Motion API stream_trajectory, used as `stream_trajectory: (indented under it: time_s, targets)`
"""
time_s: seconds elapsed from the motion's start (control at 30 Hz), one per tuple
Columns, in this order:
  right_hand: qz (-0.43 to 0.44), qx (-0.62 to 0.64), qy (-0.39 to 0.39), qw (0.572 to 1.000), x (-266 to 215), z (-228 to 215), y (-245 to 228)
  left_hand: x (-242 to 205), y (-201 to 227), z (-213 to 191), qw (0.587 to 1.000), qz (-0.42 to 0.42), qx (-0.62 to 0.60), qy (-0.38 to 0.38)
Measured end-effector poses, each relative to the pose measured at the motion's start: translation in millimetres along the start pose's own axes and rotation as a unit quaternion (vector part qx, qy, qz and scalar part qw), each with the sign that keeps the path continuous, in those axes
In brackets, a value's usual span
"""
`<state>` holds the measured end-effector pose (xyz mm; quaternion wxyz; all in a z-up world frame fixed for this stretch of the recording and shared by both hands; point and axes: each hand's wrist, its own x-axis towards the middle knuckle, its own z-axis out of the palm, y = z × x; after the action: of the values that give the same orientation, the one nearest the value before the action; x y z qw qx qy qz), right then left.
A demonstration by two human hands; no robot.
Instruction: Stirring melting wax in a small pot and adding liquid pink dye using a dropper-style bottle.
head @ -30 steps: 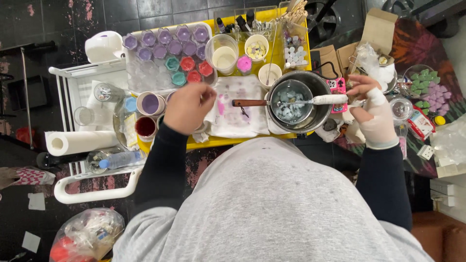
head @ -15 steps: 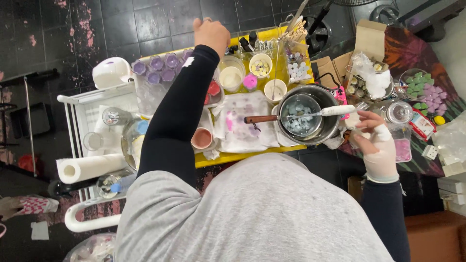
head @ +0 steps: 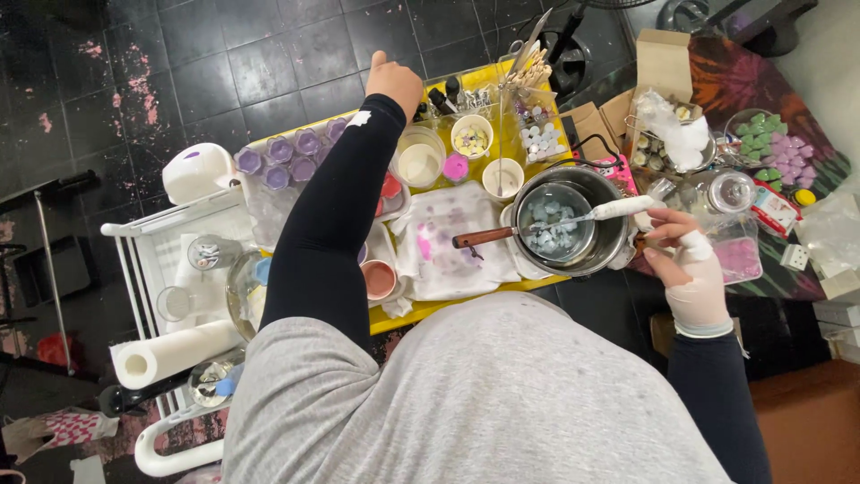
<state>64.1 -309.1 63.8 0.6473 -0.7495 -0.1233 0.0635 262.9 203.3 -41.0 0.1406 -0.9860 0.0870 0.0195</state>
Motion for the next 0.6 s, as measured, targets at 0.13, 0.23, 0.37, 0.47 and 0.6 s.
stream_trajectory:
  time_s: [0.13, 0.23, 0.37, 0.47, 0.6]
  targets:
    - [0.006, -0.010, 0.001, 1.000, 6, 2, 5, -5, -1, 2, 0.998, 0.041, 0.031, -0.043]
    - [0.033, 0.040, 0.000, 0.999, 9, 5, 0, -11, -2, -4, 0.998, 0.058, 0.033, -0.022]
    - [0.024, 0.035, 0.016, 0.999, 12, 3, 2, -14, -5, -6, 0.996, 0.070, 0.039, -0.025]
    - [0.016, 0.036, 0.022, 0.999, 12, -1, 6, -13, -6, 2, 0.996, 0.075, 0.040, -0.022]
    - [0.015, 0.032, 0.029, 0.999, 13, -2, 2, -18, -5, -6, 0.997, 0.076, 0.033, 0.001]
